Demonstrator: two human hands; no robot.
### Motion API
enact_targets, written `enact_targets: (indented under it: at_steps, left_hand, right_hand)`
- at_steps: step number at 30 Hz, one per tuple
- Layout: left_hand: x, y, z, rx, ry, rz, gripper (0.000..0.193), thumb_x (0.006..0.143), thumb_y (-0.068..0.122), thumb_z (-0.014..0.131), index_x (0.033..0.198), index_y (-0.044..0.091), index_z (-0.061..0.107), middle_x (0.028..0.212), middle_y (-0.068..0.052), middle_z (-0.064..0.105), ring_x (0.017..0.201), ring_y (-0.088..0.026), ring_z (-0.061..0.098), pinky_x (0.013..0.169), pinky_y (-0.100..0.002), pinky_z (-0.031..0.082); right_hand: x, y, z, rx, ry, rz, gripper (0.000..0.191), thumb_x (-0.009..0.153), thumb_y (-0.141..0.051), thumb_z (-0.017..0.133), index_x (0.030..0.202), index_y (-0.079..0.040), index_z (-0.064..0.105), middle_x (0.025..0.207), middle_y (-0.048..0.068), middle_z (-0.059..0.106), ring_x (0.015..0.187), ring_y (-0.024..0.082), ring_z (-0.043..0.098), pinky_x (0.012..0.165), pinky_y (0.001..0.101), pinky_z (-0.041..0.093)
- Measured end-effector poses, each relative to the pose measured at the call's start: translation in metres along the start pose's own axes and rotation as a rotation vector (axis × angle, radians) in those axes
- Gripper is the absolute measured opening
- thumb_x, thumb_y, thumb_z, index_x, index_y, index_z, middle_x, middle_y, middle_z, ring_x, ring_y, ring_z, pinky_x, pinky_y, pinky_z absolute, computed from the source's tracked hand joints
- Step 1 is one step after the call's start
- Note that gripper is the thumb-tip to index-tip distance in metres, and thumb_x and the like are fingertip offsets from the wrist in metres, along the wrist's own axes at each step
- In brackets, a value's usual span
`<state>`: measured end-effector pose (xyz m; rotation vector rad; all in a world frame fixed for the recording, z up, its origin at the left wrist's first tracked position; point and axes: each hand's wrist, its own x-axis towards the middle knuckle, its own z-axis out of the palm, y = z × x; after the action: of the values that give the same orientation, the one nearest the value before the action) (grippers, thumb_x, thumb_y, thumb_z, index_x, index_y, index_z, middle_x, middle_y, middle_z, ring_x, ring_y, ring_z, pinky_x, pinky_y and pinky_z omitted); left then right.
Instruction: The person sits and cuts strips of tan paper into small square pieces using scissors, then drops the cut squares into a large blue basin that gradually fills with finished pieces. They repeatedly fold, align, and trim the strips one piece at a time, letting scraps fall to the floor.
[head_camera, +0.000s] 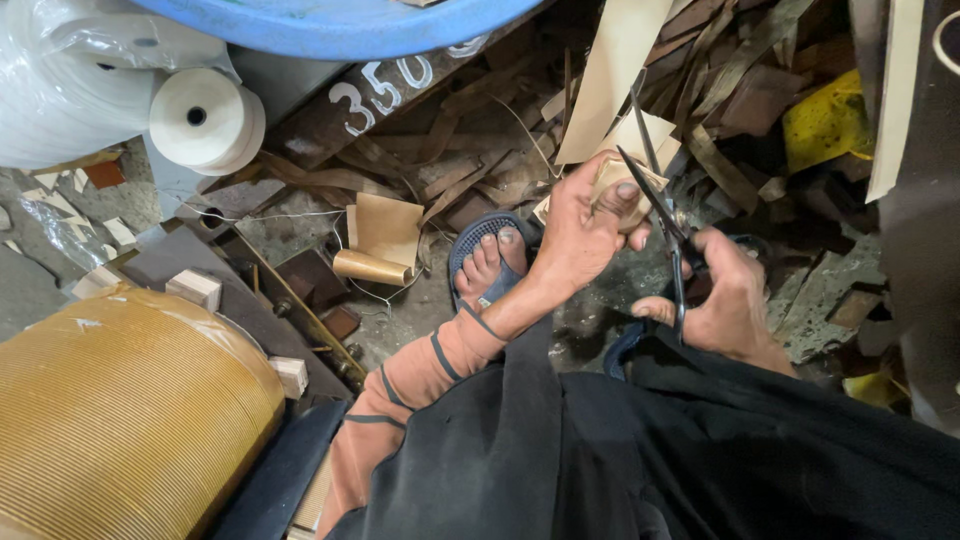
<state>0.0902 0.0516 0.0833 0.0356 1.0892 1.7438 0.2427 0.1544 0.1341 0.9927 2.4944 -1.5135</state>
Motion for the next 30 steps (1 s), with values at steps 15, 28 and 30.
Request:
enact_targets:
  at_steps: [15,28,30]
  left_hand:
    - [0.002,-0.016,-0.017,-0.091,0.089,-0.101,0.025,0.108,0.020,0.056,0.120,-0.002,0.055,0.089,-0.009,0.065,0.060,-0.014,0.063,0.044,-0.023,0.039]
    - [-0.008,-0.014,-0.023,-0.136,0.047,-0.033,0.036,0.109,0.030,0.058,0.125,-0.001,0.052,0.095,-0.010,0.066,0.067,-0.016,0.065,0.049,-0.023,0.042]
    - [-0.008,-0.015,-0.022,-0.135,0.032,-0.019,0.034,0.111,0.029,0.057,0.124,-0.002,0.052,0.095,-0.009,0.065,0.068,-0.016,0.065,0.050,-0.023,0.041]
  right_hand:
    - [-0.012,0.036,0.007,0.155,-0.103,0.217,0.027,0.073,-0.014,0.089,0.092,-0.003,0.073,0.077,0.005,0.070,0.066,0.009,0.064,0.061,0.0273,0.050]
    - [-0.022,0.036,0.000,0.627,-0.303,0.296,0.086,0.067,-0.064,0.087,0.120,-0.004,0.056,0.094,-0.003,0.054,0.087,0.008,0.054,0.077,0.0239,0.044]
    - [-0.022,0.039,0.001,0.501,-0.300,0.266,0.085,0.065,-0.065,0.085,0.118,-0.004,0.059,0.093,-0.003,0.053,0.084,0.008,0.052,0.075,0.0238,0.042]
